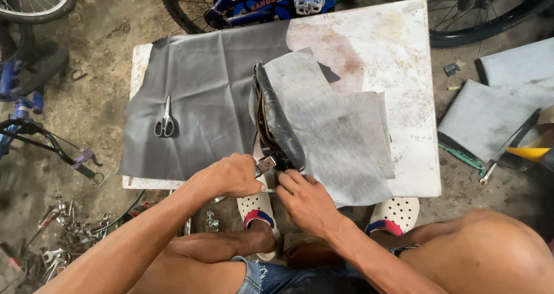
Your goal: Reupholstering a bicycle seat by stapling new fabric to the frame.
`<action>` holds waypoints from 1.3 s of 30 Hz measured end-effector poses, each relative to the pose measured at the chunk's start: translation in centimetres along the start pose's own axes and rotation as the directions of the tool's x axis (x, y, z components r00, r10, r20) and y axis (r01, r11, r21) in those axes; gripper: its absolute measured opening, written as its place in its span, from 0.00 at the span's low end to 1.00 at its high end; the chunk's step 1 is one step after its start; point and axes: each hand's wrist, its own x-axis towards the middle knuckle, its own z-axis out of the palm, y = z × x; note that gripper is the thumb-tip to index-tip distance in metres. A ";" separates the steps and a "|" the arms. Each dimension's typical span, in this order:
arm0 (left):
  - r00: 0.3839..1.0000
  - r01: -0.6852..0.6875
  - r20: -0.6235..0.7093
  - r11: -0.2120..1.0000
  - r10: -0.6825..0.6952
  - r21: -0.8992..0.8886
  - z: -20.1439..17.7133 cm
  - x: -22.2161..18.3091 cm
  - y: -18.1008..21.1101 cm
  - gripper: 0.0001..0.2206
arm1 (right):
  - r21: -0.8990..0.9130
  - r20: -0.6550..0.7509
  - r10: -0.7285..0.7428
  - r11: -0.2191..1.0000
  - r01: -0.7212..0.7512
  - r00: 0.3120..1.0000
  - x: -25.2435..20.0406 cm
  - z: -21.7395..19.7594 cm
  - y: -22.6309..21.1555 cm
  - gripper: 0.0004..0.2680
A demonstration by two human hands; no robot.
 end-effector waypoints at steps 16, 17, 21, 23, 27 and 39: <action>0.995 -0.105 -0.013 0.986 0.104 -0.127 1.4 1.6 -2.7 0.30 | 0.213 0.354 0.519 0.765 -0.607 0.778 7.5 -4.8 0.8 0.36; 0.995 -0.094 0.004 0.985 0.096 -0.145 1.4 1.3 -2.7 0.30 | 0.297 0.328 0.502 0.750 -0.592 0.800 7.5 -4.9 1.0 0.33; 0.997 -0.071 0.020 0.974 0.078 -0.215 1.6 1.4 -2.2 0.29 | 0.480 0.000 0.254 0.849 -0.223 0.967 5.6 -2.7 3.2 0.30; 0.999 -0.042 0.007 0.968 0.045 -0.247 1.9 1.2 -1.7 0.29 | 0.493 0.116 0.322 0.803 -0.335 0.940 6.2 -3.9 3.5 0.29; 0.998 -0.011 -0.066 0.940 -0.012 -0.342 4.0 1.3 -1.7 0.29 | 0.511 0.295 0.330 0.739 -0.440 0.897 7.0 -5.1 4.0 0.30; 0.979 0.129 -0.065 0.840 -0.191 -0.527 4.6 -0.4 1.0 0.23 | 0.542 0.324 0.255 0.740 -0.399 0.911 8.4 -4.8 5.7 0.28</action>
